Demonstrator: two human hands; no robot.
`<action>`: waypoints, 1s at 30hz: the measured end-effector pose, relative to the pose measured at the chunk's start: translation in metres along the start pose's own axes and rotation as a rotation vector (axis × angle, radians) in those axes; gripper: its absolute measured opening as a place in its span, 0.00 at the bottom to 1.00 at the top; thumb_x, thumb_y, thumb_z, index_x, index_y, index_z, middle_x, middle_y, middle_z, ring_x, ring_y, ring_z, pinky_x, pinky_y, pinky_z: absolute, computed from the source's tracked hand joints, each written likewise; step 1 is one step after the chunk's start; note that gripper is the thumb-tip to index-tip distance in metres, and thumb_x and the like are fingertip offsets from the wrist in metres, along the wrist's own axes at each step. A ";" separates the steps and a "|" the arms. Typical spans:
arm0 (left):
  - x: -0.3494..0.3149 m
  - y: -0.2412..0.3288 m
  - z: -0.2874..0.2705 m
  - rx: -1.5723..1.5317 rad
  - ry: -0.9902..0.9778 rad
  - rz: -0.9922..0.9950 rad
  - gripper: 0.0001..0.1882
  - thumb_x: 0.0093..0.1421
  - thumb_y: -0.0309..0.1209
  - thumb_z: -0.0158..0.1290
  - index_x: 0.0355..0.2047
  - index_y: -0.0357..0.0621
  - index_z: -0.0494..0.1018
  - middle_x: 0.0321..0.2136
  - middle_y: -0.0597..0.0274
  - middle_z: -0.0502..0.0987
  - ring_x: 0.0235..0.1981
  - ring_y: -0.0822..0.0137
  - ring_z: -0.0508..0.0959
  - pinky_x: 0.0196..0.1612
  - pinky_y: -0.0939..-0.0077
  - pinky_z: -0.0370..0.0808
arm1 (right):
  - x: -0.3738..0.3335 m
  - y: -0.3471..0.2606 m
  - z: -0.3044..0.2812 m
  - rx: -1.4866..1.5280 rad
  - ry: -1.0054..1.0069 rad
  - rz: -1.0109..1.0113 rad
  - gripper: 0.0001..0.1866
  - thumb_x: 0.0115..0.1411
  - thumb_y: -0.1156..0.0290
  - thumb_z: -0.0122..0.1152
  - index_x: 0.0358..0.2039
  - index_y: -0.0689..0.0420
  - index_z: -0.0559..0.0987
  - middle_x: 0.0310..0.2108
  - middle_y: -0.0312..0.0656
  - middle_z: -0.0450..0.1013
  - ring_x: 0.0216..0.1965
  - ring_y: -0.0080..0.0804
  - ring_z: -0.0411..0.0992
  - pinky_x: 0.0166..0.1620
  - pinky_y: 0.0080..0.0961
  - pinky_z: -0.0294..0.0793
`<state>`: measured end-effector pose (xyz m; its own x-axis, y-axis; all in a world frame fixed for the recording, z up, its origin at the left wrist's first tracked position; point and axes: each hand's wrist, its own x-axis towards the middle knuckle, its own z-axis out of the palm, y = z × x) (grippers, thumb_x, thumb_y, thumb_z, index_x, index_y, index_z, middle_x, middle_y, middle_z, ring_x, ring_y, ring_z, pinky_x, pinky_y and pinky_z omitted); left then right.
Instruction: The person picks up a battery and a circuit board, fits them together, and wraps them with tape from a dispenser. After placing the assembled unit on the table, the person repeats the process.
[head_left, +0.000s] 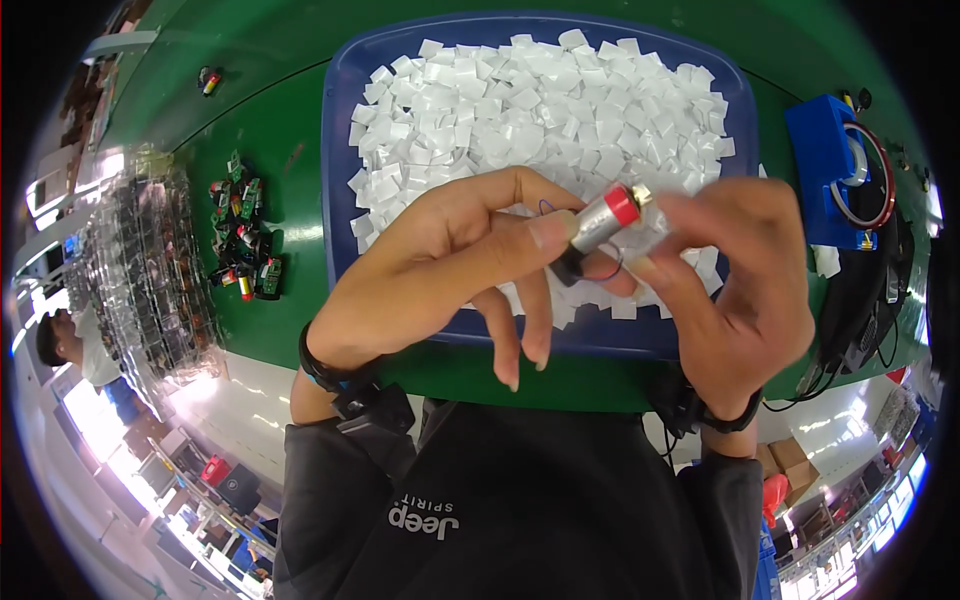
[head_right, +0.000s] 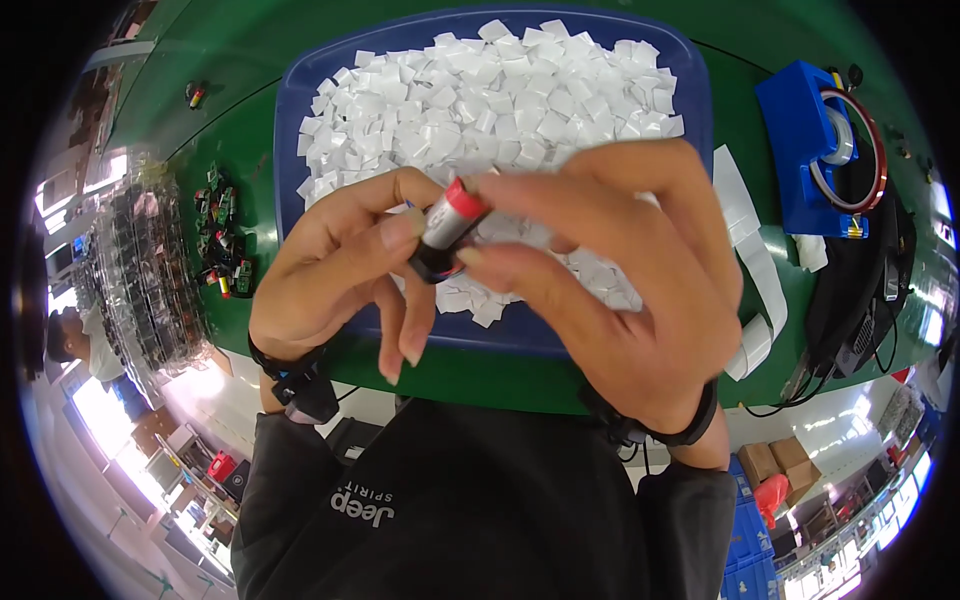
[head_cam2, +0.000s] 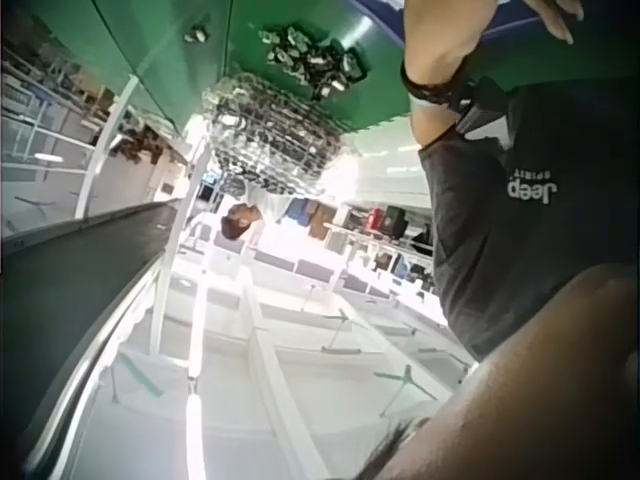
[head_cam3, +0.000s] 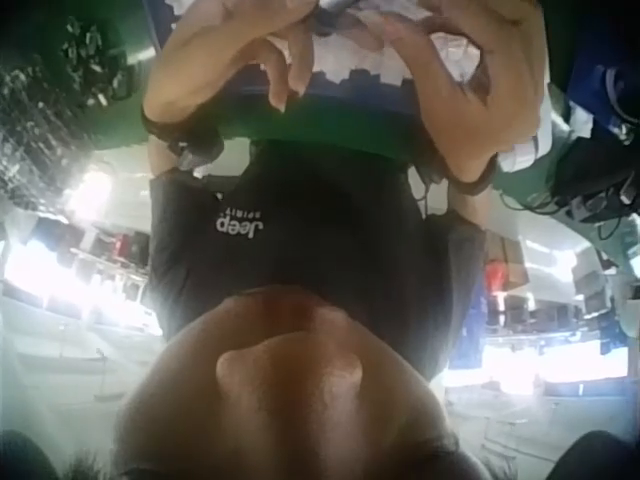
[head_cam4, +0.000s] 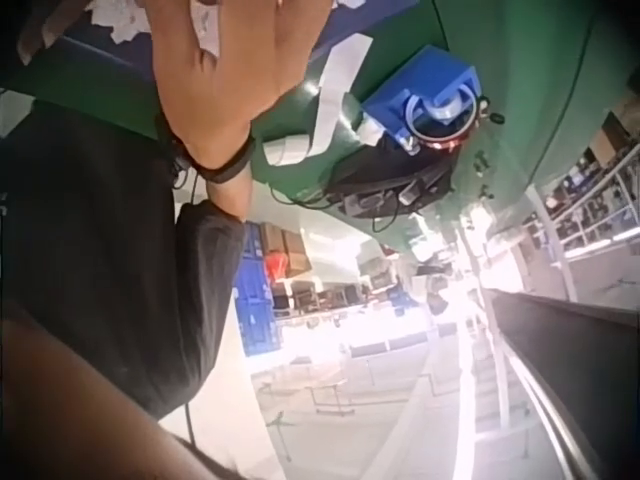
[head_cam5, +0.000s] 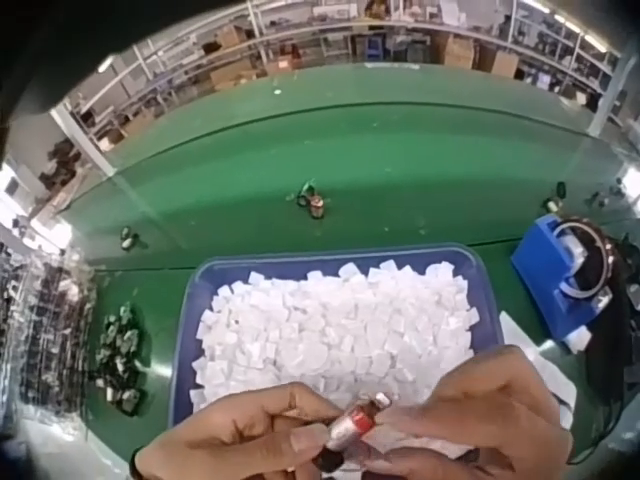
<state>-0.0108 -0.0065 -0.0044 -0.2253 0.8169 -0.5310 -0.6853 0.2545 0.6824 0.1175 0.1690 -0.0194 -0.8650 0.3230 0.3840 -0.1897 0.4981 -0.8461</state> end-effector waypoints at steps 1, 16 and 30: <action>0.000 -0.001 0.002 0.010 0.025 0.031 0.20 0.70 0.37 0.45 0.51 0.31 0.62 0.27 0.47 0.77 0.19 0.64 0.79 0.17 0.75 0.79 | 0.000 -0.001 0.000 -0.006 0.035 -0.019 0.17 0.43 0.80 0.74 0.37 0.61 0.84 0.32 0.39 0.71 0.30 0.28 0.70 0.31 0.20 0.69; -0.006 -0.006 0.007 0.199 0.063 0.186 0.14 0.71 0.32 0.44 0.49 0.33 0.61 0.14 0.60 0.73 0.11 0.71 0.74 0.14 0.85 0.68 | -0.003 -0.003 0.004 0.008 -0.113 -0.004 0.13 0.44 0.83 0.73 0.32 0.61 0.83 0.31 0.39 0.69 0.30 0.28 0.68 0.30 0.21 0.66; -0.012 0.002 0.002 -0.009 -0.103 0.027 0.15 0.72 0.36 0.42 0.49 0.34 0.64 0.25 0.52 0.79 0.12 0.75 0.72 0.14 0.85 0.65 | -0.001 -0.005 0.008 -0.191 -0.074 -0.285 0.11 0.45 0.84 0.70 0.30 0.61 0.80 0.31 0.41 0.69 0.28 0.36 0.68 0.30 0.27 0.66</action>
<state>-0.0085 -0.0146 0.0045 -0.1717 0.8722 -0.4581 -0.6862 0.2277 0.6908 0.1156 0.1601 -0.0185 -0.8228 0.0934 0.5606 -0.3437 0.7038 -0.6217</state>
